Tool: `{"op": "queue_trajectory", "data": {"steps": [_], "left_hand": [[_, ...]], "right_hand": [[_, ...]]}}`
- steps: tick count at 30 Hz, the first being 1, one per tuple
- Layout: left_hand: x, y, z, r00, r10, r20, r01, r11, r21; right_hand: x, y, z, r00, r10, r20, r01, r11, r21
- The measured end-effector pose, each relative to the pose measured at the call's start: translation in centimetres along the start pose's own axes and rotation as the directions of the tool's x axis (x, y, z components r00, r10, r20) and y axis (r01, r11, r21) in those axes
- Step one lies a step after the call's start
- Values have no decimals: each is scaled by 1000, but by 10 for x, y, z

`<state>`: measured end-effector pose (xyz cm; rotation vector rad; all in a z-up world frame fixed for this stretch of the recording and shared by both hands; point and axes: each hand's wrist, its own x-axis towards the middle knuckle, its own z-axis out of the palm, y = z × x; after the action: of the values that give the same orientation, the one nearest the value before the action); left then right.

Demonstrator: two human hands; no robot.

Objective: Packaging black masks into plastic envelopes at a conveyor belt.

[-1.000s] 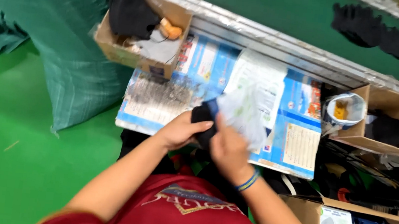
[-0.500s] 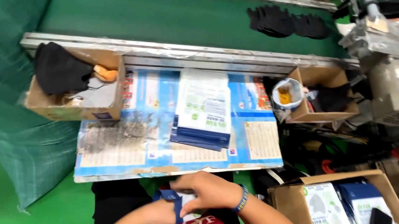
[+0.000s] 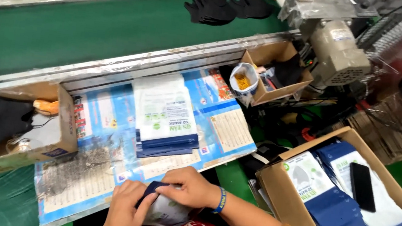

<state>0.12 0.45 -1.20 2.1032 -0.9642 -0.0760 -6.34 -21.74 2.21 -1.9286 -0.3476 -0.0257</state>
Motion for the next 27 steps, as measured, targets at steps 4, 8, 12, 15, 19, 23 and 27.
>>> {"op": "queue_trajectory", "data": {"steps": [4,8,12,15,19,23,27], "left_hand": [[16,35,-29,992,11,-124,-10,1000,7],[17,36,-36,990,126,56,-117,983,-143],[22,26,-55,983,155,103,-134,974,-183],[39,14,-63,973,140,186,-102,974,-201],[81,-54,-164,965,259,-34,-257,965,48],[73,-53,-272,589,-121,-799,-333,865,-377],[94,-133,-252,725,-186,-663,39,972,-231]], "right_hand": [[-10,-2,-20,1000,-14,-27,13,1000,-9],[-26,5,-34,983,61,-175,-70,997,-45],[-37,26,-35,892,193,-409,-140,978,158],[-45,86,-45,785,298,-543,-172,947,272],[1,-21,-43,778,43,-627,51,990,131],[-6,10,-52,790,69,-610,124,955,269],[0,40,-42,873,262,-412,-106,926,363]]}}
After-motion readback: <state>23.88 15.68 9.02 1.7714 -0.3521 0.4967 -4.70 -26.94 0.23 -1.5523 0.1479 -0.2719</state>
